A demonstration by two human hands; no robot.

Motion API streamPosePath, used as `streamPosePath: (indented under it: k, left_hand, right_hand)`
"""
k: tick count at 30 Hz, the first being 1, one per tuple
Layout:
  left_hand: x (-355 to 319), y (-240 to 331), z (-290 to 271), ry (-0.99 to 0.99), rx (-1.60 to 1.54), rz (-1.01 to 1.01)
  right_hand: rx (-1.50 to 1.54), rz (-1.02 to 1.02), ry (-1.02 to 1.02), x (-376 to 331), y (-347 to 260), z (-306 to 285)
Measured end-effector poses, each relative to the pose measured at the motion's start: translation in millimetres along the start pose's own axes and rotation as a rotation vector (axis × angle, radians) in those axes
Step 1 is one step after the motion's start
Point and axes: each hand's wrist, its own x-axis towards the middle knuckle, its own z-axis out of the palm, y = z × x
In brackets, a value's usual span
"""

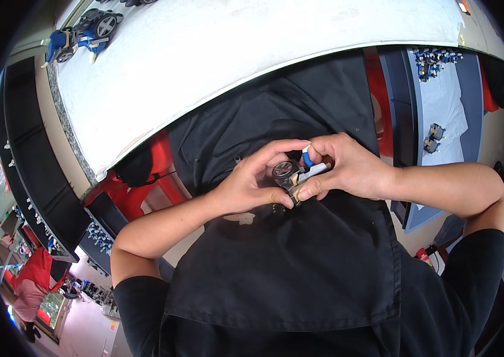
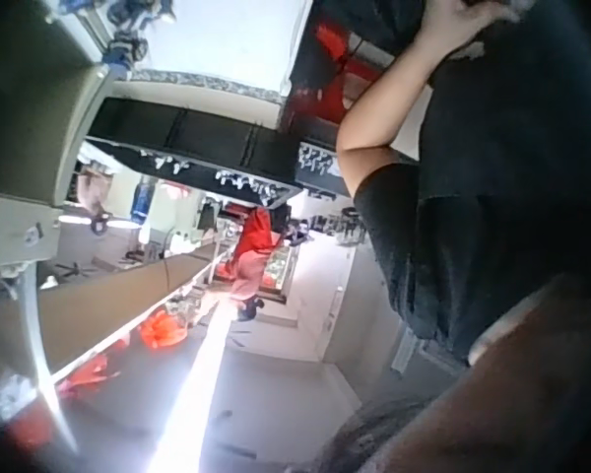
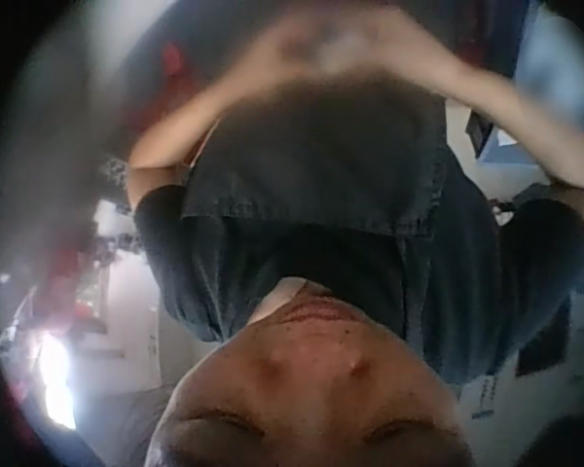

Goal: The person applies glue to toy car parts with a glue dispenser, then assembles the parts onto a base plate to construct toy cars.

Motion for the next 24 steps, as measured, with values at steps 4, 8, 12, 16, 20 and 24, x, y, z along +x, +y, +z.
streamPosePath:
  k: [4,8,12,16,20,24]
  left_hand:
    - [-0.6,-1.3,-1.6,-0.017,-0.009,-0.018]
    - [2.0,2.4,-2.3,0.005,-0.033,-0.023]
    - [4.1,10.3,-6.9,-0.010,-0.094,-0.054]
    - [12.3,12.4,-19.4,-0.042,-0.110,0.001]
    - [15.8,14.3,-21.4,-0.062,-0.057,0.125]
    - [21.1,22.1,-23.7,-0.068,0.175,0.305]
  right_hand:
    - [-0.009,-0.051,-0.001,0.5,0.5,-1.5]
    - [-0.008,-0.027,-0.009,0.6,-2.4,-4.0]
    - [0.041,-0.005,0.005,0.0,-13.1,-3.2]
    - [0.074,-0.123,0.021,0.1,-14.7,-1.2]
    - [-0.136,-0.359,0.125,-4.5,-12.1,-0.9]
    - [-0.380,-0.689,0.305,-7.1,-11.4,-1.8]
